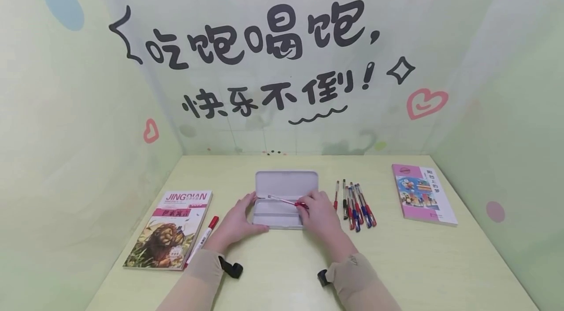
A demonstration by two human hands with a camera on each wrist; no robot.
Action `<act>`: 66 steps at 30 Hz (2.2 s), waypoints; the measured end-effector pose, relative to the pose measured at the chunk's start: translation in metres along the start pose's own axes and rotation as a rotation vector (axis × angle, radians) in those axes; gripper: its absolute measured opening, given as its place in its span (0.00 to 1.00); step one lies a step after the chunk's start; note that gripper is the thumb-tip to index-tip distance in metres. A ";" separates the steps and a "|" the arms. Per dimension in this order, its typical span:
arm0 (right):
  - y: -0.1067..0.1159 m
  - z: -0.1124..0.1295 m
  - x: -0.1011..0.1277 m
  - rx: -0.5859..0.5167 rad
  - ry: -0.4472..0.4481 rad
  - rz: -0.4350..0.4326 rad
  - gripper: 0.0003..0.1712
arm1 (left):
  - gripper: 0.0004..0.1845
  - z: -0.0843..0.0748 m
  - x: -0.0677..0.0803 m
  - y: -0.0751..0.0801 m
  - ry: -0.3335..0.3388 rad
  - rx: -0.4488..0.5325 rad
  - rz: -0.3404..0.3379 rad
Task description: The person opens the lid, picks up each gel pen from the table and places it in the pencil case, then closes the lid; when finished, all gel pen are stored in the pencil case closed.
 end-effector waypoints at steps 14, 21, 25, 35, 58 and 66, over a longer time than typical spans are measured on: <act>-0.015 0.012 -0.002 0.043 0.045 0.119 0.05 | 0.63 -0.001 0.000 -0.001 -0.002 -0.009 0.012; -0.016 0.016 -0.002 0.064 0.065 0.128 0.06 | 0.64 0.002 -0.001 -0.002 -0.004 -0.029 0.006; -0.017 0.012 -0.001 0.028 0.034 0.119 0.08 | 0.65 0.002 0.001 -0.002 0.005 -0.023 0.009; 0.013 -0.043 0.010 -0.120 -0.212 -0.016 0.20 | 0.64 -0.001 0.002 -0.001 0.001 -0.016 0.009; 0.069 -0.139 0.053 -0.071 -0.399 -0.097 0.29 | 0.65 0.001 0.002 -0.001 0.003 -0.006 0.003; 0.066 -0.149 0.056 -0.029 -0.459 -0.037 0.29 | 0.64 0.003 0.002 -0.001 -0.003 -0.003 0.002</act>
Point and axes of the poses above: each hand's wrist, its own x-axis away from the middle knuckle, its own y-axis out of the back of the hand, z = x × y, the point moved 8 cm from there along -x, towards the middle knuckle, and after that the axes turned 1 degree about y, right-handed, at the moved point
